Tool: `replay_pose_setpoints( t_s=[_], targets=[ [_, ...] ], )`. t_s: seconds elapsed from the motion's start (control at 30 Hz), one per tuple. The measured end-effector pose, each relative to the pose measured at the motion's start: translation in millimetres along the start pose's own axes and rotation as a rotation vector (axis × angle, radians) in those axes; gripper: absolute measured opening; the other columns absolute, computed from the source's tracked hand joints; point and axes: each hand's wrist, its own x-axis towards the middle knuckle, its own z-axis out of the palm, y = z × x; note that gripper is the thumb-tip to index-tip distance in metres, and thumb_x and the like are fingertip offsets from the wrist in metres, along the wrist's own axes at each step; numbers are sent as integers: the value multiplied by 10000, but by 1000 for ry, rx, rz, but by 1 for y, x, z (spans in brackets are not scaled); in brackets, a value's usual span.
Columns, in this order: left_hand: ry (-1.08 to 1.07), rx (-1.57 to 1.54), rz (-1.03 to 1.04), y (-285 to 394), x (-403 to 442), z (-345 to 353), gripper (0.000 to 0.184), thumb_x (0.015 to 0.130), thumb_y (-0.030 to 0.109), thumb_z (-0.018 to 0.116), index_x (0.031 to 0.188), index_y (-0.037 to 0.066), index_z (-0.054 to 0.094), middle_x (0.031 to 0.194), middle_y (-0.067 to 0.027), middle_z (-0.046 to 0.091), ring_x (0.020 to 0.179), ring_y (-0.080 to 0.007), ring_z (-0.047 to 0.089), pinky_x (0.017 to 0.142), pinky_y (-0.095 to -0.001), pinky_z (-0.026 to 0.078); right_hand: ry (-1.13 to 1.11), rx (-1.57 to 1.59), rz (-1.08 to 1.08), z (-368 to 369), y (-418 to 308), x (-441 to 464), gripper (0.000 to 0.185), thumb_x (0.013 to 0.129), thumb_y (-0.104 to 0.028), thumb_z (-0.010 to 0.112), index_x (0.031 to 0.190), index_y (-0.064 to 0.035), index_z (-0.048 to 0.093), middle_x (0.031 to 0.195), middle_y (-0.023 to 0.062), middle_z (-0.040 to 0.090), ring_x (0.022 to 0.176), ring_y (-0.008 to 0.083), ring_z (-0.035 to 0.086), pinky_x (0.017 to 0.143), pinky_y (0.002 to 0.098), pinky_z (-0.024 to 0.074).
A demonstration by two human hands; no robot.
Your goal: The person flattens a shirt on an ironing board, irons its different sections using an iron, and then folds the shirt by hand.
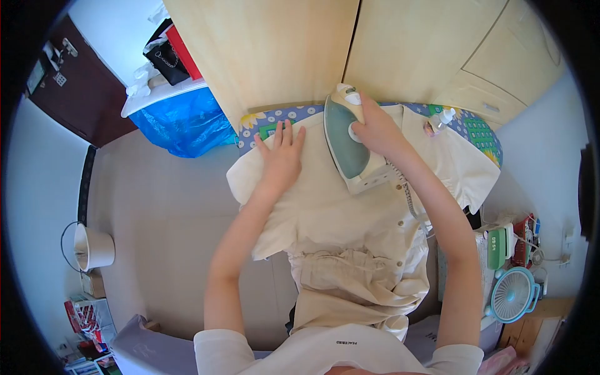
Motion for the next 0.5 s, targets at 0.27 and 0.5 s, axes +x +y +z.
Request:
replay_pose_setpoints(
  t_s=[0.27, 0.5],
  targets=[
    [30, -23, -42, 4, 0, 2, 549, 746, 48, 491, 1288, 89, 416, 1375, -192, 321, 1311, -306, 251, 929, -716, 92, 78, 69, -93, 2, 13, -1, 689, 728, -117, 534, 1334, 48, 252, 1280, 246, 406, 1080, 332, 500, 850, 373, 435],
    [92, -99, -64, 1, 0, 0, 460, 776, 70, 495, 1234, 106, 477, 1367, -94, 373, 1296, -275, 292, 948, -703, 96, 7, 568, 150, -57, -7, -28, 765, 656, -31, 554, 1366, -13, 271, 1072, 117, 541, 566, 98, 501, 441, 221, 412]
  ],
)
